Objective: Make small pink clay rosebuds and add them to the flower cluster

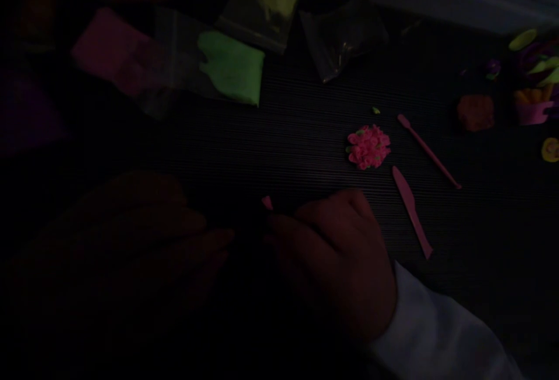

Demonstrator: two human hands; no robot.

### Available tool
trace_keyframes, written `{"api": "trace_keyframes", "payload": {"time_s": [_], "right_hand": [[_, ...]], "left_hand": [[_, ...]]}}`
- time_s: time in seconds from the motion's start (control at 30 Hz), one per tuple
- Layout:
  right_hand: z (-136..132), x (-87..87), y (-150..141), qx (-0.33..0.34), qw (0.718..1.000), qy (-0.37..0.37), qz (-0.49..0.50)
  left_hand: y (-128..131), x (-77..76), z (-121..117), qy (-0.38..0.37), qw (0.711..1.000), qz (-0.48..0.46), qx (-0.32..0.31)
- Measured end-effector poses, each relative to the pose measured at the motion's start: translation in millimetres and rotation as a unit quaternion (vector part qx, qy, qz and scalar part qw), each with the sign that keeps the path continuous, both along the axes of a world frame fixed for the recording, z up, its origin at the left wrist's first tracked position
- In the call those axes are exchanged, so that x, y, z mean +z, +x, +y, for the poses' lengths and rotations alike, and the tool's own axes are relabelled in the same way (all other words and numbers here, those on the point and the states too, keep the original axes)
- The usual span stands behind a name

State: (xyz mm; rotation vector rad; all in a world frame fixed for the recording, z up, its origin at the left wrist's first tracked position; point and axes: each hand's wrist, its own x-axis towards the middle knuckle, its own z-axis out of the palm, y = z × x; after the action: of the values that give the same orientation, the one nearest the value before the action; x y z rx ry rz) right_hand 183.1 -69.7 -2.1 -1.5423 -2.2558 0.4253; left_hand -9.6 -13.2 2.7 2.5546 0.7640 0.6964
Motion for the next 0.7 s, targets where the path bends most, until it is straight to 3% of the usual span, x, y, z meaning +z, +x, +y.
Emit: {"api": "trace_keyframes", "payload": {"time_s": [0.1,0.43,0.57,0.7], "right_hand": [[3,-2.4,-4,-0.044,0.999,-0.001,-0.029],[11,-11.0,-15,-0.079,0.996,-0.006,-0.036],[10,-6.6,-12,-0.087,0.992,-0.016,0.085],[4,17.0,-12,-0.123,0.945,-0.039,0.302]], "left_hand": [[-1,-2.5,4,0.060,0.998,-0.034,-0.014],[-2,-8.4,8,0.062,0.995,-0.078,0.001],[-2,-11.2,11,0.049,0.992,-0.115,0.027],[-2,4.0,8,-0.032,0.983,-0.152,0.102]]}}
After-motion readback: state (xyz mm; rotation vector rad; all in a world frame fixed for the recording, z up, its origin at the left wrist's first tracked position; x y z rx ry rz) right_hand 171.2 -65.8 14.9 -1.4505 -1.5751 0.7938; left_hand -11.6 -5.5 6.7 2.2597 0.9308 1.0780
